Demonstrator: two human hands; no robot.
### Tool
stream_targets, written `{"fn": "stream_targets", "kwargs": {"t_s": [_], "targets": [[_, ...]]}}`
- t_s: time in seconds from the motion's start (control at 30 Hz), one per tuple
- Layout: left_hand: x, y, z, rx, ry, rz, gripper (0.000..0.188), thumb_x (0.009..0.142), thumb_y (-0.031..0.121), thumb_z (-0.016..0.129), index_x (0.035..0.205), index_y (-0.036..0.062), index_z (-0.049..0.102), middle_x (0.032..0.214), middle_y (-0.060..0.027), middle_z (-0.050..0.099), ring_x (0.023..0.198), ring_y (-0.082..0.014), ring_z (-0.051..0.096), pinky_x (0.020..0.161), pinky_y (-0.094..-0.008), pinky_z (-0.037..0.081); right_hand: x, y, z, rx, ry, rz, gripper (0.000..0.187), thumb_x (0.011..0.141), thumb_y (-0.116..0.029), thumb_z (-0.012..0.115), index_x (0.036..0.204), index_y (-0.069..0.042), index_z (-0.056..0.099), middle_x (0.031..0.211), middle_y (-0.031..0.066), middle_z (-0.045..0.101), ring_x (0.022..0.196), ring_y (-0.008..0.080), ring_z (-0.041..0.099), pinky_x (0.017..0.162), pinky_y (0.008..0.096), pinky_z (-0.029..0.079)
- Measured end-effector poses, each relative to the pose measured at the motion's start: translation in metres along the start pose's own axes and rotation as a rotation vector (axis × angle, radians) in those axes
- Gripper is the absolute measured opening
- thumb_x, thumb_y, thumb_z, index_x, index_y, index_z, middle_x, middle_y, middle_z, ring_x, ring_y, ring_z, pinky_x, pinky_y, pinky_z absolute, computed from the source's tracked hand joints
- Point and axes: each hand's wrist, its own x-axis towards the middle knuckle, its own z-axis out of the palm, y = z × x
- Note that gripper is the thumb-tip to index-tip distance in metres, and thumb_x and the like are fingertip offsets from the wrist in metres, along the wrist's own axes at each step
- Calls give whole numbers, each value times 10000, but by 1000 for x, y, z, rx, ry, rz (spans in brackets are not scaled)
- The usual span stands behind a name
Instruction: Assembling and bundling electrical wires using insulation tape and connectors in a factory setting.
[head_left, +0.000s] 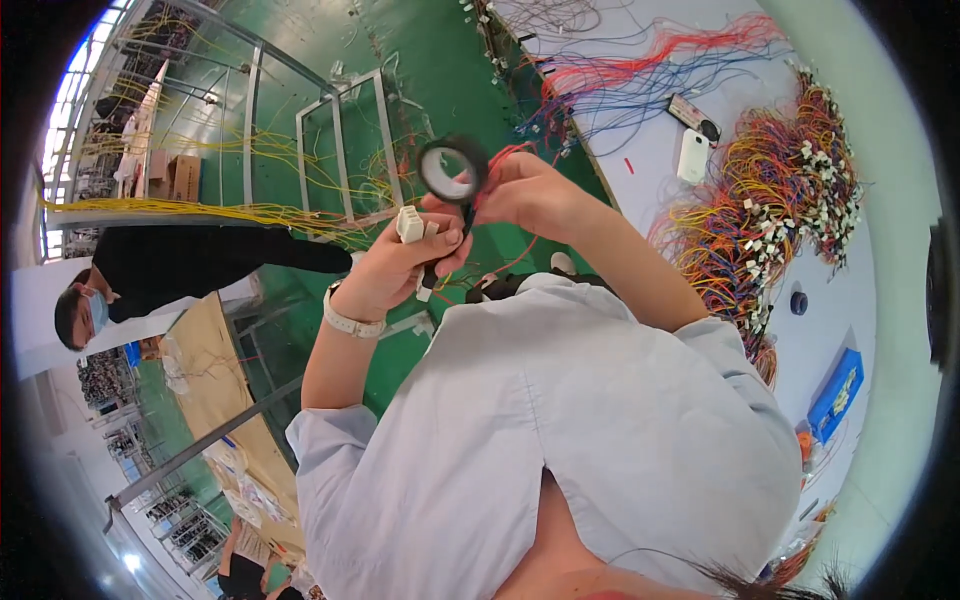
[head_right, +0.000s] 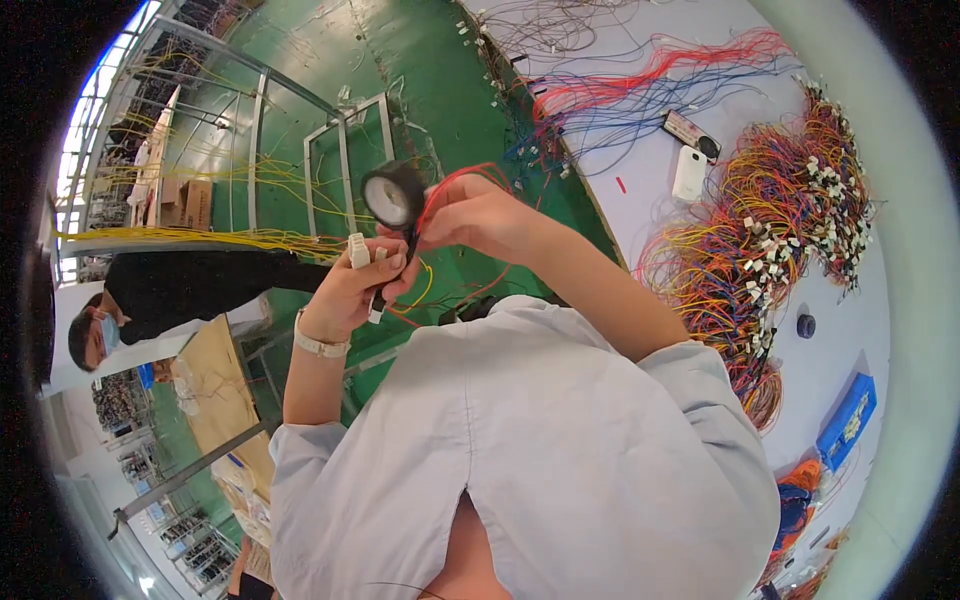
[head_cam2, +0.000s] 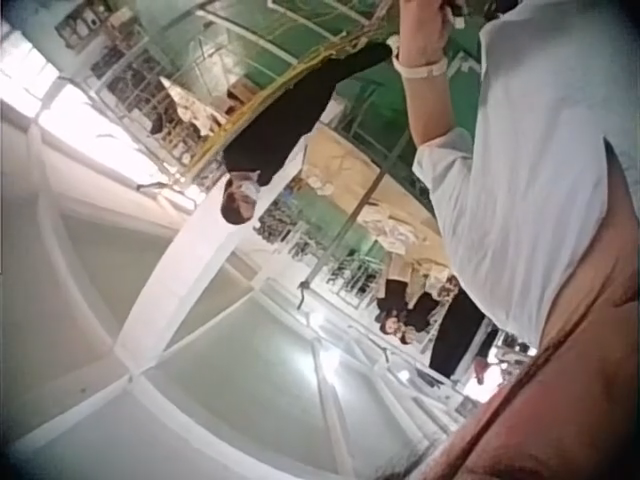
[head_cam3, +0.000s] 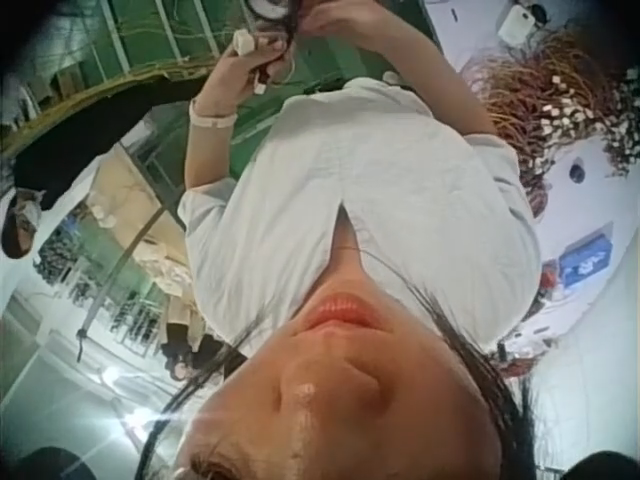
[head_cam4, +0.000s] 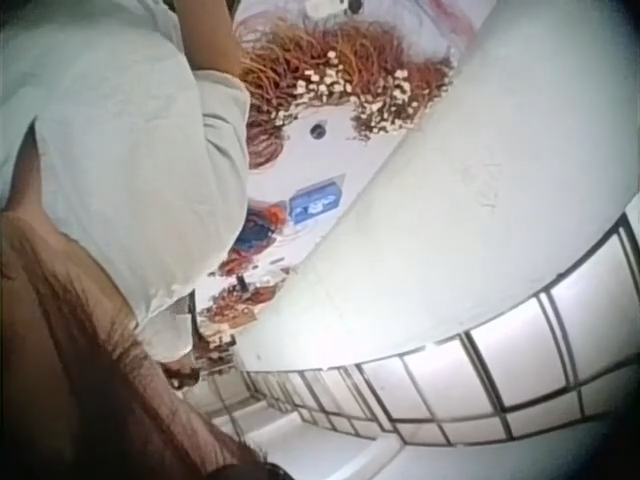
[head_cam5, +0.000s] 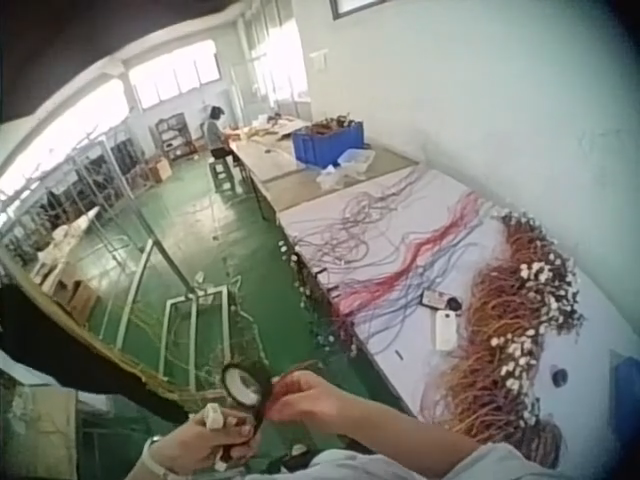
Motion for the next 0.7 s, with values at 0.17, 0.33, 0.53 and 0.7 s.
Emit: {"fn": "stream_targets", "kwargs": {"t_s": [0.17,0.33,0.53,0.7], "targets": [[-7,0,-1,-23,56,62,130,927,135,590,882,13,604,761,-7,578,627,-77,487,560,-219,364,-3,-13,3,135,-328,-62,413,855,-316,594,1050,48,591,1334,285,462,1221,325,499,999,426,429],[-12,0,1,-7,143,-8,149,934,145,577,869,12,600,750,-12,563,621,-65,472,547,-213,346,-12,-22,5,-458,-179,-122,437,708,-113,709,1116,2,603,938,25,601,865,92,562,755,231,440],[-13,-3,17,23,30,-59,230,949,198,532,787,36,536,653,25,466,559,-38,388,498,-192,295,13,-6,-1,-505,67,-290,542,706,-102,714,1221,3,580,1011,53,624,954,106,578,851,258,460],[-20,1,15,11,-23,-70,221,944,163,550,761,43,511,705,2,498,629,-61,426,546,-208,335,10,-1,-18,-65,-136,42,542,840,-202,658,1284,61,491,1356,218,480,1164,278,554,969,389,447]]}}
